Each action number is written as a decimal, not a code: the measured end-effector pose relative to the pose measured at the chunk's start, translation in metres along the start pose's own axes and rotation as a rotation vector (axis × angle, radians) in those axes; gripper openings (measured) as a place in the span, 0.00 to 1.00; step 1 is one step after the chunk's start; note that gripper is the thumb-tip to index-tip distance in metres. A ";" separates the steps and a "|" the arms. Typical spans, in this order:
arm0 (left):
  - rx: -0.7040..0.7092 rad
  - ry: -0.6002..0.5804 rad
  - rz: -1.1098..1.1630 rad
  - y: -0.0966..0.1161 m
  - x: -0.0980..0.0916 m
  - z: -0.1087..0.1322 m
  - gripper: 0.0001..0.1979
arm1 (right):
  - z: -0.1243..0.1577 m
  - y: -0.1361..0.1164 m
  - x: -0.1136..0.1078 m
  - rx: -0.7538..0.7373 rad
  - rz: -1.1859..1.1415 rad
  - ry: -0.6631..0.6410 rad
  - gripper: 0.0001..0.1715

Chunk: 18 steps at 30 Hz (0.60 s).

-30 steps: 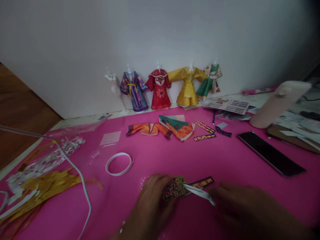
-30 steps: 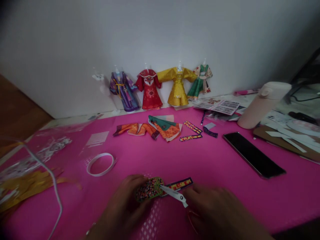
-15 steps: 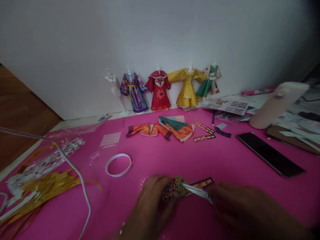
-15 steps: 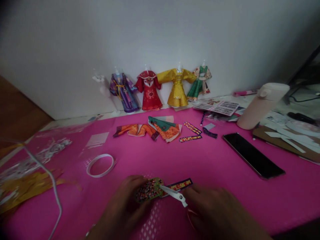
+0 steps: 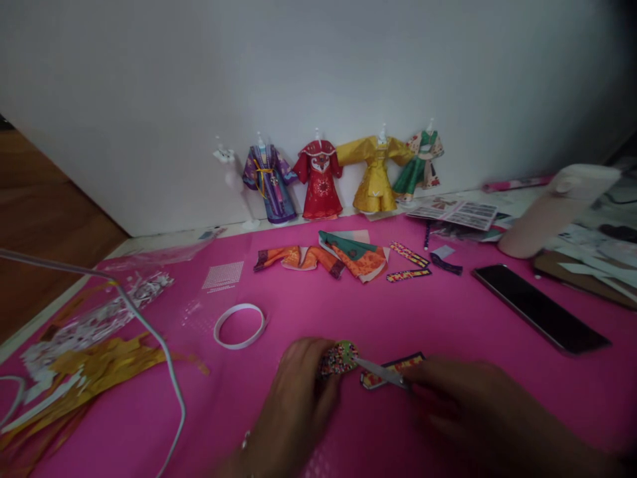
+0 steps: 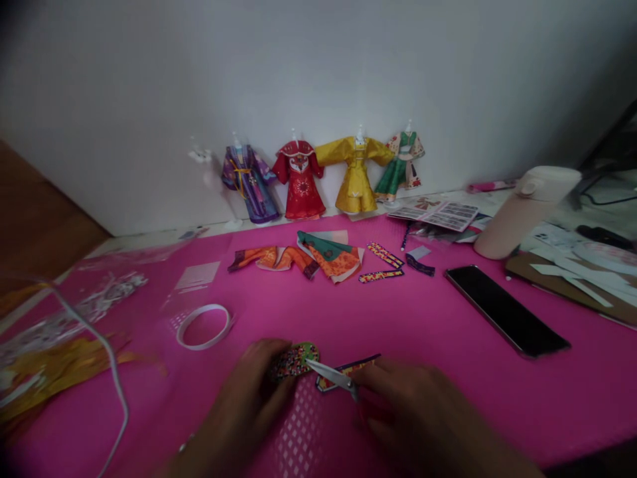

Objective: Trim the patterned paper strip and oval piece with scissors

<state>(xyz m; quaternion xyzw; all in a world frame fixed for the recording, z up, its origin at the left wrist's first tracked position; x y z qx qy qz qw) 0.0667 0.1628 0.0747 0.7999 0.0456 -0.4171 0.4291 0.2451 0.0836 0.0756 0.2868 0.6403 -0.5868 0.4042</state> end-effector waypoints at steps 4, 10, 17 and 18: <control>0.045 0.013 -0.020 0.003 -0.001 -0.001 0.17 | -0.002 0.003 0.005 0.023 -0.004 -0.033 0.26; 0.065 0.061 -0.057 0.005 -0.006 0.000 0.19 | -0.006 0.001 -0.002 0.014 -0.020 0.024 0.23; 0.033 0.096 0.155 0.008 -0.013 -0.007 0.07 | -0.013 -0.008 -0.001 0.033 -0.189 0.027 0.24; 0.029 0.114 0.172 0.007 -0.015 -0.008 0.06 | -0.014 -0.008 0.001 0.039 -0.216 0.022 0.24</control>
Point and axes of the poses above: each hand's wrist, its own z-axis away from the middle knuckle, its own x-axis out of the palm, y = z × x, the point moved 9 cm from there along -z, towards the middle knuckle, and after that the axes turned 2 degrees about z, right-handed, at the moved point
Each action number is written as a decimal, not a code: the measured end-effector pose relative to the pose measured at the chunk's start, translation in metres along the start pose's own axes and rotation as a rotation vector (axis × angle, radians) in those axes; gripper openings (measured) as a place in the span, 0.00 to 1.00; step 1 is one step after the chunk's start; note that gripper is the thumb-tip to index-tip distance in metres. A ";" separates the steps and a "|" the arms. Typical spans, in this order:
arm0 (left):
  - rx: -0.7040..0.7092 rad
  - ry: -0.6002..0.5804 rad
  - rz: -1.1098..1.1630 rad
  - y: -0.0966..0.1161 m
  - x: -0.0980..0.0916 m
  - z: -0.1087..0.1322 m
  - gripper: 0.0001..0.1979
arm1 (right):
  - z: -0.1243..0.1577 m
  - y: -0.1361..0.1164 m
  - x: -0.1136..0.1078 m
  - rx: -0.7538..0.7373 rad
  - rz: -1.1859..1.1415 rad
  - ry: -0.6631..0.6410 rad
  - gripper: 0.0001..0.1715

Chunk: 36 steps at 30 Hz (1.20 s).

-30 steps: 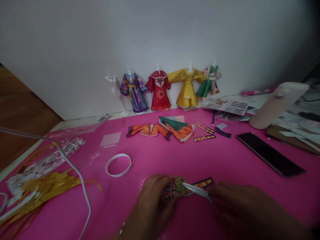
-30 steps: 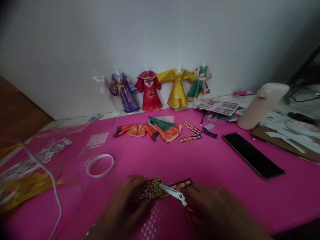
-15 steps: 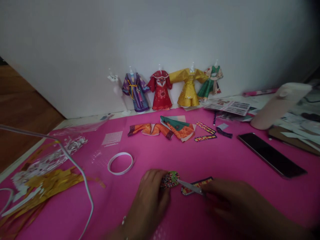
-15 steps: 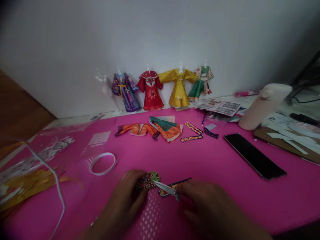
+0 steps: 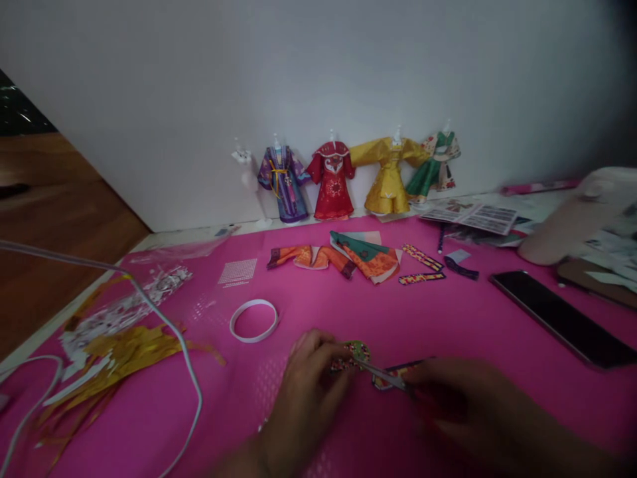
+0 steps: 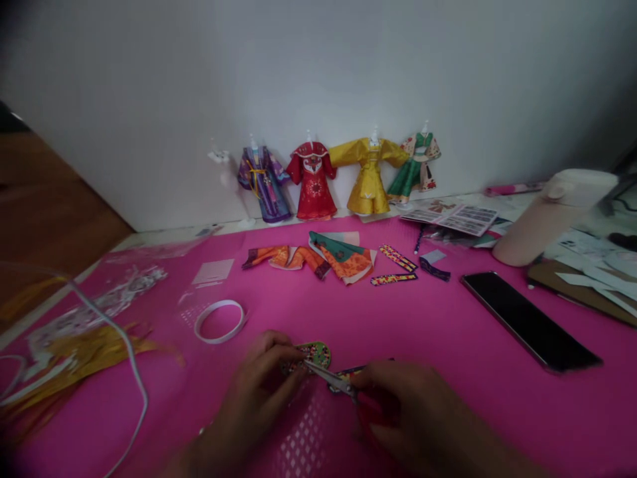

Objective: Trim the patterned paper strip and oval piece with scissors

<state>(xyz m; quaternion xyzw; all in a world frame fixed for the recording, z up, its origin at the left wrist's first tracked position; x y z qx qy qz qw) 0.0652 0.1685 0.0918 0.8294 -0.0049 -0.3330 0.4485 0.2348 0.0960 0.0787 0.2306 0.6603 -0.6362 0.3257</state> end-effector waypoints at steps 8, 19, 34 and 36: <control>0.010 0.084 0.089 0.001 -0.008 -0.002 0.07 | -0.002 0.000 0.007 0.006 -0.028 -0.003 0.24; 0.025 0.080 0.093 0.001 -0.008 -0.002 0.08 | -0.004 0.002 0.010 0.022 -0.019 -0.029 0.24; -0.068 0.023 0.159 -0.007 -0.005 -0.005 0.07 | 0.001 0.005 0.003 0.012 0.087 -0.006 0.22; -0.097 0.020 0.243 -0.008 -0.005 -0.005 0.08 | 0.004 0.000 0.001 -0.032 0.091 -0.003 0.24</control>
Point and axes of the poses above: each hand's wrist, its own z-axis away from the middle knuckle, its own x-axis out of the palm, y = z × x, the point moved 9 cm from there along -z, towards the middle knuckle, and after that the axes turned 2 degrees about z, right-handed, at the moved point
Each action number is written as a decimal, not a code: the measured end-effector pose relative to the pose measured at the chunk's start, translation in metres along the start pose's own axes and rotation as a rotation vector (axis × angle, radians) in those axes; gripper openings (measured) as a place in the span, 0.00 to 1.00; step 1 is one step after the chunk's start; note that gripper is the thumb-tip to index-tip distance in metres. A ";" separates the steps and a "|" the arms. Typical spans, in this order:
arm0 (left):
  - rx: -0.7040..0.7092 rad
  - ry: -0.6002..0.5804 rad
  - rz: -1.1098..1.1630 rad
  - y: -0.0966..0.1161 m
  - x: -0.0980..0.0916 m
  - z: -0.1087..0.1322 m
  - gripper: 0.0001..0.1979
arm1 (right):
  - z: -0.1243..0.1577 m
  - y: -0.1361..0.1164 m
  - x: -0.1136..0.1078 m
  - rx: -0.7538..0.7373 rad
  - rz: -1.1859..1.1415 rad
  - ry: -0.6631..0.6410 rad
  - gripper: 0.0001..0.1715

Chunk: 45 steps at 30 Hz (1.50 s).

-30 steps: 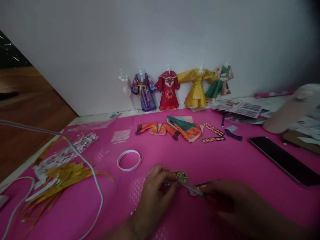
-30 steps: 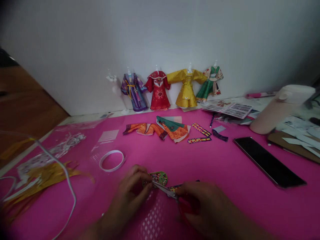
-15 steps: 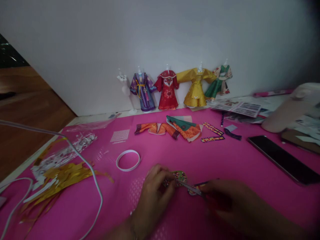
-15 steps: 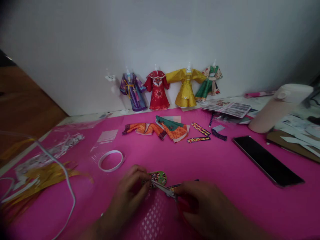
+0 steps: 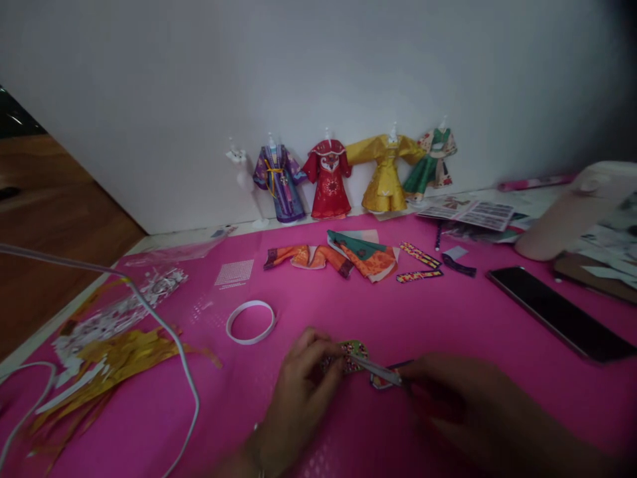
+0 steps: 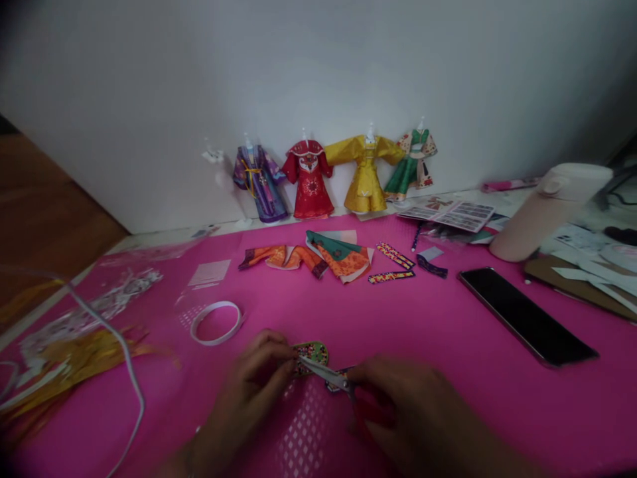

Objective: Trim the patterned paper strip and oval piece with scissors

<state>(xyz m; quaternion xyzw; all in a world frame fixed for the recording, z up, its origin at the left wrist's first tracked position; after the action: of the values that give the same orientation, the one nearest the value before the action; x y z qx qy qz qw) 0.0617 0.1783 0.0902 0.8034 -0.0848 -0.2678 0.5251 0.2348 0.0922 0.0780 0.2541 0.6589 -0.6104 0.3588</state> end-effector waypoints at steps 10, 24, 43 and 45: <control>-0.319 0.089 0.549 -0.041 0.000 0.005 0.07 | 0.006 -0.007 -0.010 -0.125 0.043 0.069 0.27; -0.671 0.089 0.884 -0.051 0.026 0.027 0.11 | 0.013 -0.037 -0.018 -0.343 0.398 0.271 0.20; -0.518 -0.012 0.642 -0.043 0.020 0.021 0.08 | 0.015 -0.037 -0.016 -0.363 0.369 0.200 0.21; -0.499 -0.029 0.620 -0.038 0.020 0.019 0.08 | 0.016 -0.036 -0.016 -0.364 0.348 0.187 0.22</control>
<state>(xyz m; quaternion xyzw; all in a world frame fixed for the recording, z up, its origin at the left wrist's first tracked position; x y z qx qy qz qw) 0.0632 0.1715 0.0435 0.5836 -0.2631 -0.1202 0.7588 0.2186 0.0740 0.1128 0.3502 0.7343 -0.3849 0.4359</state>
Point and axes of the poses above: each hand's wrist, its own z-axis away from the middle knuckle, its own x-axis out of the palm, y = z × x, the point moved 9 cm from there along -z, towards the middle knuckle, and after that the axes turned 2 degrees about z, right-handed, at the moved point
